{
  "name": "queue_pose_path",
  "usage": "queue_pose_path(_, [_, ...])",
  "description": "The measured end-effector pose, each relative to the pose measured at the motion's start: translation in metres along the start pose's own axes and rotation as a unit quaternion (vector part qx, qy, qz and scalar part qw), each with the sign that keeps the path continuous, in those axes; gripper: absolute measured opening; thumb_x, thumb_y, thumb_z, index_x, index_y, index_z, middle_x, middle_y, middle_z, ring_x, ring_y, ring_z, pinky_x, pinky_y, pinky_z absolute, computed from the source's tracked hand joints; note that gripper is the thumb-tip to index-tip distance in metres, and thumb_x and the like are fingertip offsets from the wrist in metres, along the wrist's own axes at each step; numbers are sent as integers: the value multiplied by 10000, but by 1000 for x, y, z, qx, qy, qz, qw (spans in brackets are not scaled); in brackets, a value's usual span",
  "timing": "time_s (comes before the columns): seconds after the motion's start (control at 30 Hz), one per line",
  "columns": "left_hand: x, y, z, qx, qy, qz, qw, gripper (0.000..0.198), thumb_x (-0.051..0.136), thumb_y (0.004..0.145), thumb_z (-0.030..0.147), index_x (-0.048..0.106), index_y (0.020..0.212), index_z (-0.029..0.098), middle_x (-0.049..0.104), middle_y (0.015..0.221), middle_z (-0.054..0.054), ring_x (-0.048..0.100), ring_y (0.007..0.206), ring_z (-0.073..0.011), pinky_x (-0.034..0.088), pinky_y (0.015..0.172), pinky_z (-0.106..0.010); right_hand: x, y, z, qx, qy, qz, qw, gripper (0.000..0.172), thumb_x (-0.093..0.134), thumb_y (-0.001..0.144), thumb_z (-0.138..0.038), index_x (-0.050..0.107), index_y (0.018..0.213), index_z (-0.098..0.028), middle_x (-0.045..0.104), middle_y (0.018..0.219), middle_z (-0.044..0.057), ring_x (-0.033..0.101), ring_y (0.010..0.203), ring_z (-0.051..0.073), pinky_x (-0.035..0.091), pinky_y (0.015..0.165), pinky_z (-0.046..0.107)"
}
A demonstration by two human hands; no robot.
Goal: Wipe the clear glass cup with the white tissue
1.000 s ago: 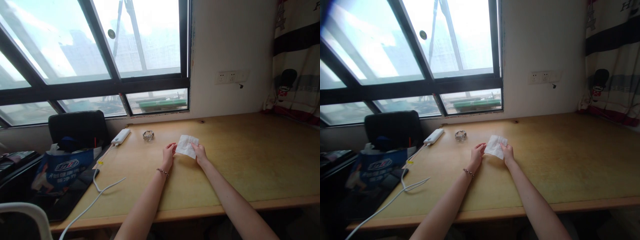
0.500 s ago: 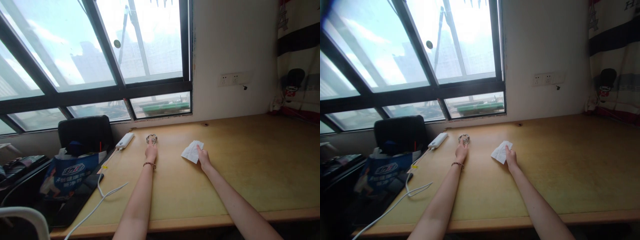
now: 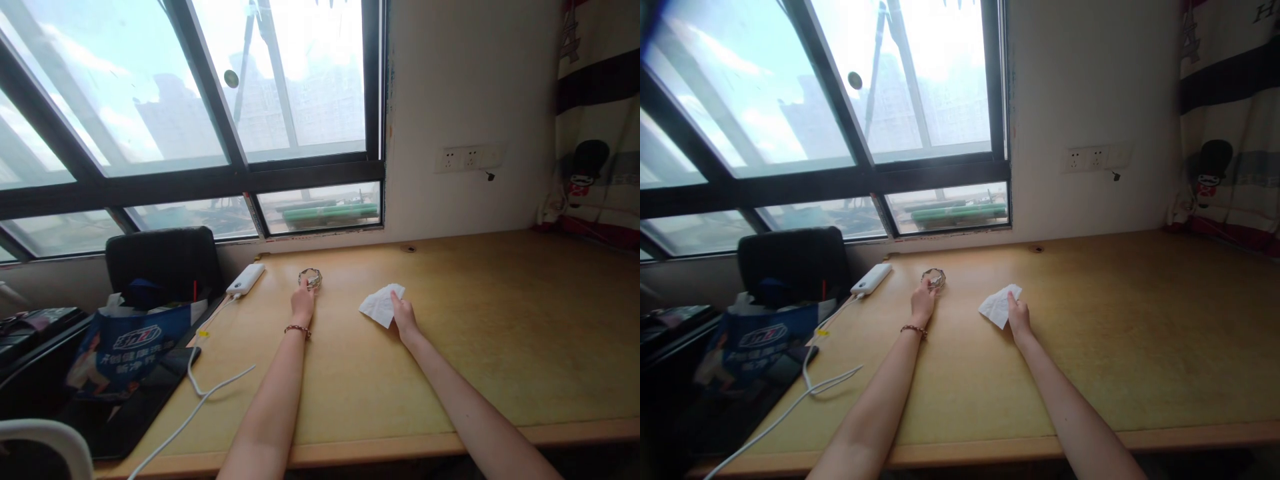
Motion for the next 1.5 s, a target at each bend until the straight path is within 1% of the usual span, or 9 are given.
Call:
queue_pose_path(0.37, [5, -52, 90, 123, -103, -27, 987, 254, 492, 805, 303, 515, 1035, 195, 577, 873, -95, 567, 724, -184, 399, 657, -244, 16, -9, -9, 36, 227, -117, 966, 306, 583, 654, -410, 590, 818, -153, 672, 826, 66, 628, 742, 199, 496, 626, 277])
queue_pose_path(0.6, [11, -80, 125, 232, -168, -59, 956, 216, 470, 815, 301, 539, 993, 200, 542, 829, -80, 538, 615, -154, 387, 582, -218, 18, -26, -41, -48, 292, -250, 922, 338, 615, 584, -165, 589, 920, -169, 639, 990, 43, 579, 945, 188, 442, 847, 307])
queue_pose_path(0.8, [5, -86, 130, 194, -229, -97, 949, 176, 513, 780, 273, 569, 935, 210, 521, 832, -70, 518, 699, -156, 400, 641, -209, 15, -18, -27, -30, 212, -177, 961, 341, 704, 571, -316, 614, 839, -126, 670, 823, 71, 626, 719, 171, 493, 672, 275])
queue_pose_path(0.93, [3, -94, 140, 258, -209, -101, 938, 163, 482, 792, 223, 578, 923, 223, 513, 864, -71, 506, 697, -143, 415, 659, -212, 12, -13, -22, -42, 149, -164, 974, 370, 682, 590, -408, 622, 809, -116, 659, 682, 65, 591, 523, 146, 477, 489, 240])
queue_pose_path(1.03, [-1, -99, 146, 288, -252, -105, 918, 152, 518, 766, 213, 601, 893, 225, 535, 856, -62, 513, 690, -136, 425, 683, -216, 5, -9, -22, -58, 146, -89, 984, 387, 676, 583, -429, 614, 821, -130, 661, 710, 59, 593, 533, 158, 487, 465, 255])
queue_pose_path(1.2, [-13, -112, 156, 281, -311, -127, 899, 268, 505, 772, 215, 588, 1026, 240, 545, 1041, -87, 554, 827, -169, 429, 777, -264, -4, -2, -22, -66, 133, -45, 988, 406, 669, 575, -426, 607, 847, -131, 650, 685, 45, 565, 462, 142, 464, 393, 251])
queue_pose_path(1.3, [-16, -118, 158, 259, -379, -124, 880, 500, 548, 746, 220, 423, 1229, 252, 478, 1195, -102, 549, 917, -177, 417, 836, -294, -7, 3, -18, -65, 98, -32, 993, 379, 669, 573, -407, 607, 841, -145, 650, 658, 37, 546, 412, 133, 432, 347, 232])
queue_pose_path(1.37, [-12, -117, 154, 200, -433, -128, 869, 601, 585, 718, 243, 348, 1270, 233, 484, 1189, -109, 568, 862, -163, 450, 774, -285, -7, 4, -14, -51, 62, -34, 996, 354, 682, 558, -383, 608, 815, -151, 646, 614, 32, 531, 376, 131, 398, 313, 219])
queue_pose_path(1.5, [12, -110, 138, 37, -527, -222, 819, 428, 646, 655, 301, 522, 1033, 143, 595, 916, -83, 577, 614, -119, 463, 551, -230, 1, 0, -8, -21, -21, -76, 997, 330, 695, 546, -369, 615, 782, -152, 611, 497, 13, 481, 293, 131, 338, 268, 220])
Point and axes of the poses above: each hand's wrist, its own y-axis towards the middle knuckle, its own x-axis out of the palm, z = x × y, the point moved 4 cm from there along y, towards the middle knuckle
